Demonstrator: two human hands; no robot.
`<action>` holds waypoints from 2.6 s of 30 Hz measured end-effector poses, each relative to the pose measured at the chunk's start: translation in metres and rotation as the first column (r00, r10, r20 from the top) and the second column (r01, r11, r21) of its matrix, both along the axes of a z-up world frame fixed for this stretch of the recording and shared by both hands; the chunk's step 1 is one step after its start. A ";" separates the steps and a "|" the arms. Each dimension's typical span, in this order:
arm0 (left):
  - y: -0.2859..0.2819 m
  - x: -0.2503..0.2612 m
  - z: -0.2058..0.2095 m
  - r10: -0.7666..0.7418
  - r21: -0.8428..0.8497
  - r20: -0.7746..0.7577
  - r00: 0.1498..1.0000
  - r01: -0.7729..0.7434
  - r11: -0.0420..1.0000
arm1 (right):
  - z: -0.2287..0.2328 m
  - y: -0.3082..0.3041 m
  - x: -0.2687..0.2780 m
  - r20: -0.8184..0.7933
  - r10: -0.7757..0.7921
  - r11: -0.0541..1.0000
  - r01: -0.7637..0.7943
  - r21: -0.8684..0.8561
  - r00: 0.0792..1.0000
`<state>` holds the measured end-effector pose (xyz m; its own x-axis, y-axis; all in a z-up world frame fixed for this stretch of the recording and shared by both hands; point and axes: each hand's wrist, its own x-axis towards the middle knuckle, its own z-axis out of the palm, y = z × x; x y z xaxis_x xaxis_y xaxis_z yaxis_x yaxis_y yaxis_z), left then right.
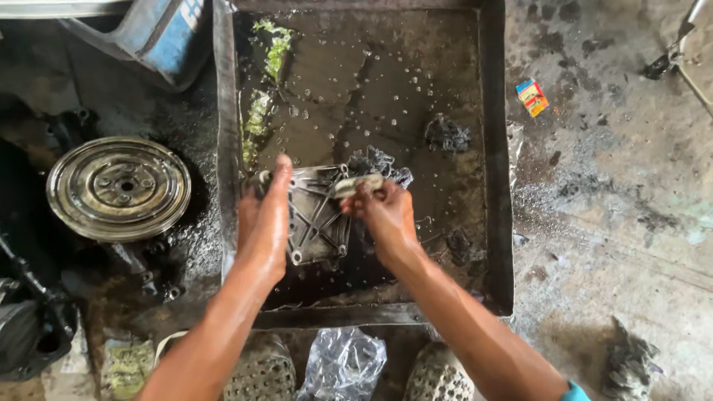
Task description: The person scrubs a metal component with a wire brush in a tray filled with dark liquid. The person holds the part with one hand and scrubs it with the other, repeatedly dipping it into the liquid to clean off grime.
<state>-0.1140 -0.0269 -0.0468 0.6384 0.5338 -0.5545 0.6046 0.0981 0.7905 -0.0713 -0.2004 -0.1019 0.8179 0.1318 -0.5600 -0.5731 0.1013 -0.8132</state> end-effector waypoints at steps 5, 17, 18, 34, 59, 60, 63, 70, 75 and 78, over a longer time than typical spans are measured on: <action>-0.003 0.011 0.002 -0.007 -0.111 0.078 0.997 0.016 0.994 | 0.017 -0.007 0.002 0.101 0.048 0.993 -0.059 0.104 0.994; 0.010 0.101 0.028 -0.456 0.186 -0.165 0.875 0.481 0.857 | 0.060 -0.004 0.054 0.794 0.505 0.862 -0.151 -0.484 0.337; 0.011 0.104 0.029 -0.486 0.252 -0.126 0.865 0.502 0.828 | 0.066 -0.004 0.063 0.789 0.596 0.802 -0.063 -0.594 0.149; 0.001 0.139 0.032 -0.589 0.252 -0.236 0.773 0.634 0.731 | 0.077 0.002 0.093 0.657 0.743 0.669 -0.150 -0.728 0.127; -0.011 0.106 0.048 -0.547 0.266 -0.180 0.817 0.576 0.773 | 0.078 -0.013 0.080 0.574 0.761 0.649 -0.369 -0.666 0.303; -0.012 0.100 0.048 -0.537 0.286 -0.172 0.826 0.564 0.775 | 0.079 -0.014 0.071 0.613 0.745 0.666 -0.355 -0.657 0.263; -0.015 0.098 0.047 -0.559 0.293 -0.173 0.811 0.584 0.757 | 0.079 -0.006 0.088 0.412 0.740 0.670 -0.535 -0.514 0.531; -0.012 0.080 0.046 -0.527 0.321 0.006 0.850 0.497 0.806 | 0.063 0.004 0.078 0.102 0.503 0.851 -0.471 -0.233 0.858; -0.018 0.065 0.044 -0.498 0.304 -0.053 0.866 0.489 0.817 | 0.049 0.005 0.053 -0.101 0.356 0.912 -0.369 -0.181 0.929; -0.016 0.064 0.040 -0.469 0.315 -0.024 0.883 0.452 0.834 | 0.049 0.005 0.066 -0.053 0.367 0.917 -0.370 -0.149 0.929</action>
